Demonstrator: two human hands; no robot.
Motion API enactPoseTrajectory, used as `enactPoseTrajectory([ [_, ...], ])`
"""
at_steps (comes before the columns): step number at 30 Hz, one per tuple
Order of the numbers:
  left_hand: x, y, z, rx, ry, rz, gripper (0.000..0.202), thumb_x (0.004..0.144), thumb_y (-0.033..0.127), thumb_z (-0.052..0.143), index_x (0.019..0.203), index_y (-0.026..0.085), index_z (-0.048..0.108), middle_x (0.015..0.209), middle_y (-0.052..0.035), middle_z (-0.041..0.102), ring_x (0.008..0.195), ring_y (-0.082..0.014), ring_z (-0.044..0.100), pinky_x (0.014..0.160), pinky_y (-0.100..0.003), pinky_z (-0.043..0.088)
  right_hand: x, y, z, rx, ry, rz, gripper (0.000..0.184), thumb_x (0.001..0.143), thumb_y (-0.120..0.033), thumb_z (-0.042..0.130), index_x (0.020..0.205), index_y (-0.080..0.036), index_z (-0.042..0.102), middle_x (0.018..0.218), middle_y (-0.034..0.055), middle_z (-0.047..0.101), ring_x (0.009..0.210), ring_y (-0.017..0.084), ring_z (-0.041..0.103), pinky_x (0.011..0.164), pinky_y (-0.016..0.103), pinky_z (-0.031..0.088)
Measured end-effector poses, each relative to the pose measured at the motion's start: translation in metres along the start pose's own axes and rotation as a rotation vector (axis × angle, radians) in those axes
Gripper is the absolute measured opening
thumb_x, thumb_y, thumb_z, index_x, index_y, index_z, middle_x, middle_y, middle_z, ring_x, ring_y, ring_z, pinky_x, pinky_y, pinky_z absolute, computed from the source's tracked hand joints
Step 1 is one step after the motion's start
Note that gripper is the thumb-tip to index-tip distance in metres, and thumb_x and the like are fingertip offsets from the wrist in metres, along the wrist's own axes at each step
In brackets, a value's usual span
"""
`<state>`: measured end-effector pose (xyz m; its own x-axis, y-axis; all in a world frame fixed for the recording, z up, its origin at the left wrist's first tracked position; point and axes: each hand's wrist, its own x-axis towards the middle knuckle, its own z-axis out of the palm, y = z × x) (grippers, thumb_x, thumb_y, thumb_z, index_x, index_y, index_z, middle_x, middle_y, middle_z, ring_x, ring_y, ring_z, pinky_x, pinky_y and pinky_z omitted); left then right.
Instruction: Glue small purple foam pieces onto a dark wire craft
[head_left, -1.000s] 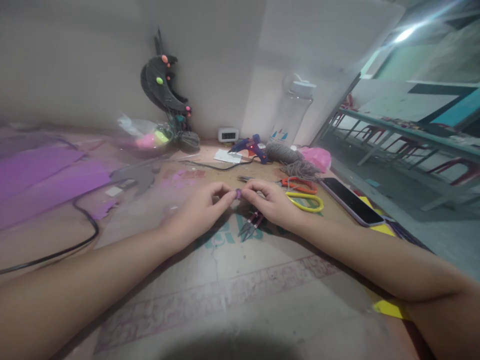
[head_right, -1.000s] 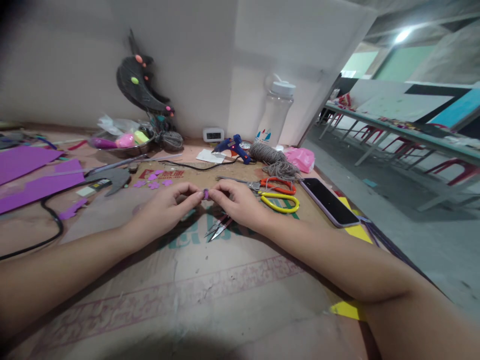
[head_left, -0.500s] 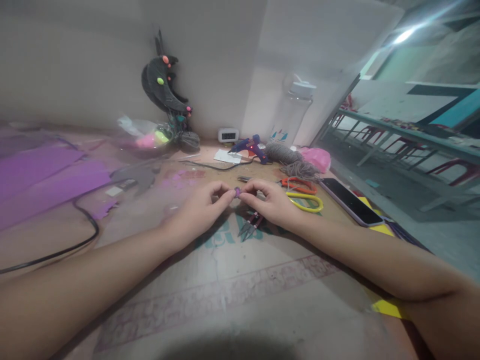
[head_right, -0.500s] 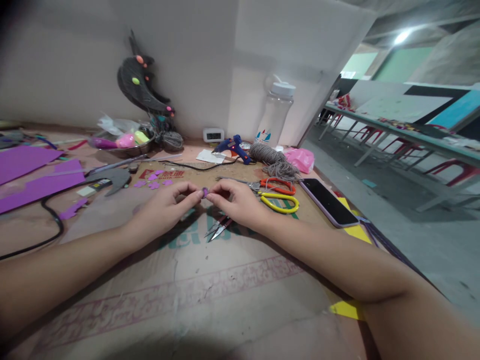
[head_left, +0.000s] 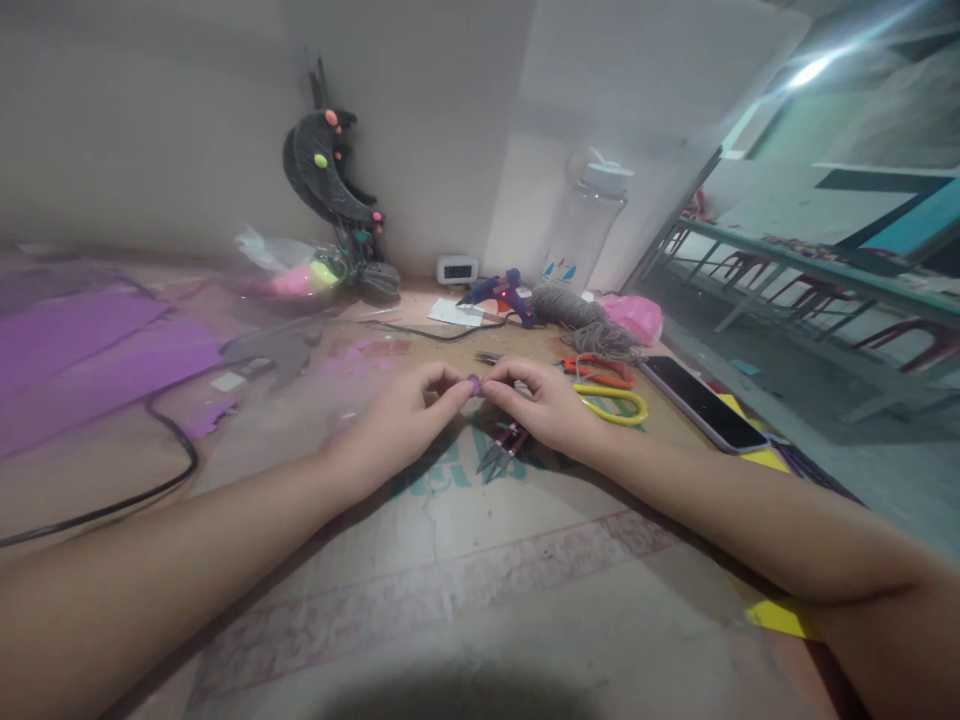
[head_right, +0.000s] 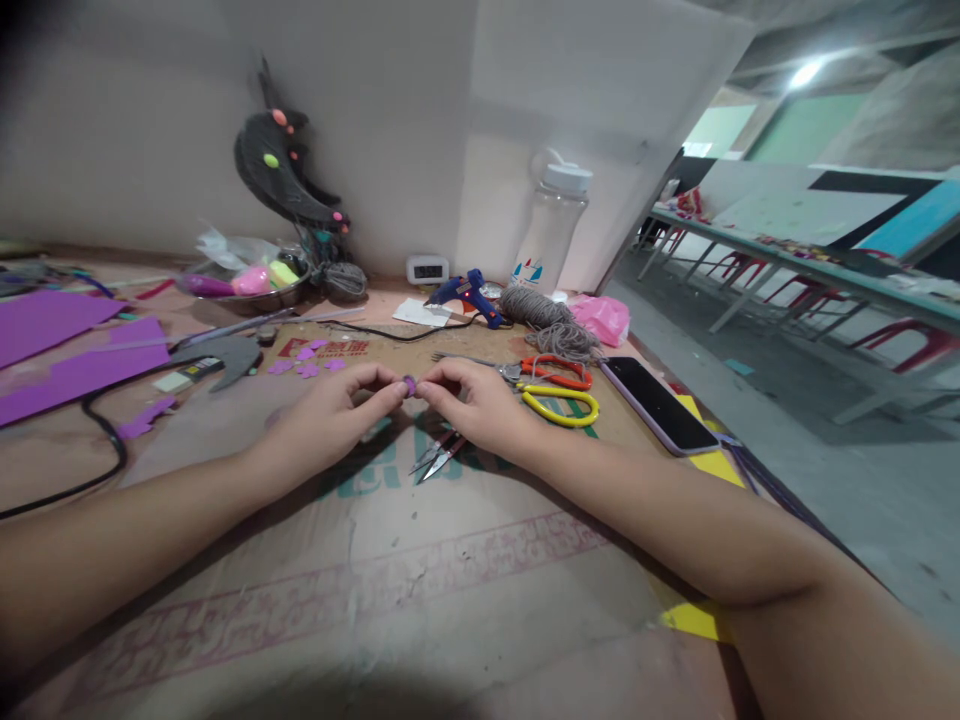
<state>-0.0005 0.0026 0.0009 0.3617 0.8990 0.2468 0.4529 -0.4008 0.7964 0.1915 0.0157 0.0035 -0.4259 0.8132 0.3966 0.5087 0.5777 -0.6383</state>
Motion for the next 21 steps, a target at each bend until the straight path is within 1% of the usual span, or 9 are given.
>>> enactPoseTrajectory([
  [4,0.001,0.000,0.000,0.013,-0.006,0.007,0.031,0.091,0.043,0.045,0.088,0.019,0.063,0.080,-0.0019,0.065,0.076,-0.0182,0.058,0.067,-0.030,0.041,0.000,0.000,0.000,-0.016,0.009,-0.009,0.020,0.089,-0.030,0.056,0.079,-0.015,0.064,0.074,0.0009,0.063,0.070,0.012,0.057,0.068,0.024,0.043],
  [10,0.002,-0.003,0.002,-0.007,-0.020,0.000,0.032,0.091,0.045,0.044,0.084,0.020,0.061,0.077,-0.0017,0.064,0.074,-0.0180,0.057,0.064,-0.029,0.040,0.000,-0.001,0.000,-0.050,0.017,-0.011,0.018,0.088,-0.030,0.057,0.079,-0.016,0.064,0.074,0.0005,0.064,0.070,0.012,0.057,0.068,0.024,0.043],
  [12,0.001,-0.004,0.003,-0.021,-0.016,-0.003,0.032,0.091,0.046,0.044,0.083,0.020,0.061,0.076,-0.0011,0.062,0.071,-0.0171,0.055,0.062,-0.029,0.039,0.001,-0.001,0.000,-0.037,-0.004,0.007,0.020,0.090,-0.030,0.054,0.080,-0.016,0.064,0.074,0.0008,0.064,0.070,0.012,0.058,0.067,0.024,0.043],
  [14,0.001,-0.003,0.003,-0.045,-0.014,-0.007,0.032,0.091,0.047,0.045,0.083,0.020,0.060,0.075,-0.0006,0.062,0.069,-0.0166,0.055,0.062,-0.029,0.040,0.001,0.001,0.000,-0.024,-0.002,0.002,0.021,0.092,-0.030,0.051,0.085,-0.016,0.065,0.078,0.0017,0.066,0.074,0.013,0.060,0.069,0.025,0.045],
  [16,0.001,-0.003,0.003,-0.061,-0.011,-0.019,0.032,0.091,0.047,0.045,0.082,0.020,0.060,0.074,-0.0004,0.062,0.069,-0.0166,0.055,0.062,-0.028,0.040,0.001,0.002,-0.002,-0.026,0.048,-0.024,0.019,0.092,-0.029,0.050,0.095,-0.017,0.065,0.088,0.0033,0.067,0.082,0.015,0.061,0.074,0.027,0.046],
  [18,0.000,-0.002,0.002,-0.059,0.000,-0.032,0.032,0.090,0.047,0.045,0.081,0.020,0.060,0.074,-0.0005,0.063,0.068,-0.0166,0.055,0.062,-0.028,0.039,0.000,0.002,-0.007,-0.038,0.138,-0.057,0.019,0.091,-0.028,0.052,0.102,-0.018,0.063,0.097,0.0049,0.066,0.089,0.016,0.061,0.078,0.029,0.047],
  [20,0.001,-0.002,0.001,-0.059,0.016,-0.046,0.032,0.090,0.047,0.046,0.082,0.020,0.060,0.075,-0.0006,0.063,0.068,-0.0165,0.055,0.061,-0.028,0.039,-0.001,-0.003,-0.015,-0.059,0.205,-0.087,0.016,0.090,-0.026,0.053,0.100,-0.018,0.062,0.096,0.0053,0.066,0.088,0.017,0.061,0.079,0.030,0.048],
  [21,0.001,-0.003,0.001,-0.063,0.025,-0.050,0.031,0.089,0.047,0.047,0.082,0.020,0.060,0.076,-0.0008,0.064,0.069,-0.0165,0.055,0.061,-0.027,0.039,-0.002,-0.007,-0.021,-0.080,0.198,-0.106,0.014,0.090,-0.025,0.053,0.097,-0.018,0.063,0.093,0.0049,0.066,0.087,0.017,0.061,0.079,0.030,0.048],
])
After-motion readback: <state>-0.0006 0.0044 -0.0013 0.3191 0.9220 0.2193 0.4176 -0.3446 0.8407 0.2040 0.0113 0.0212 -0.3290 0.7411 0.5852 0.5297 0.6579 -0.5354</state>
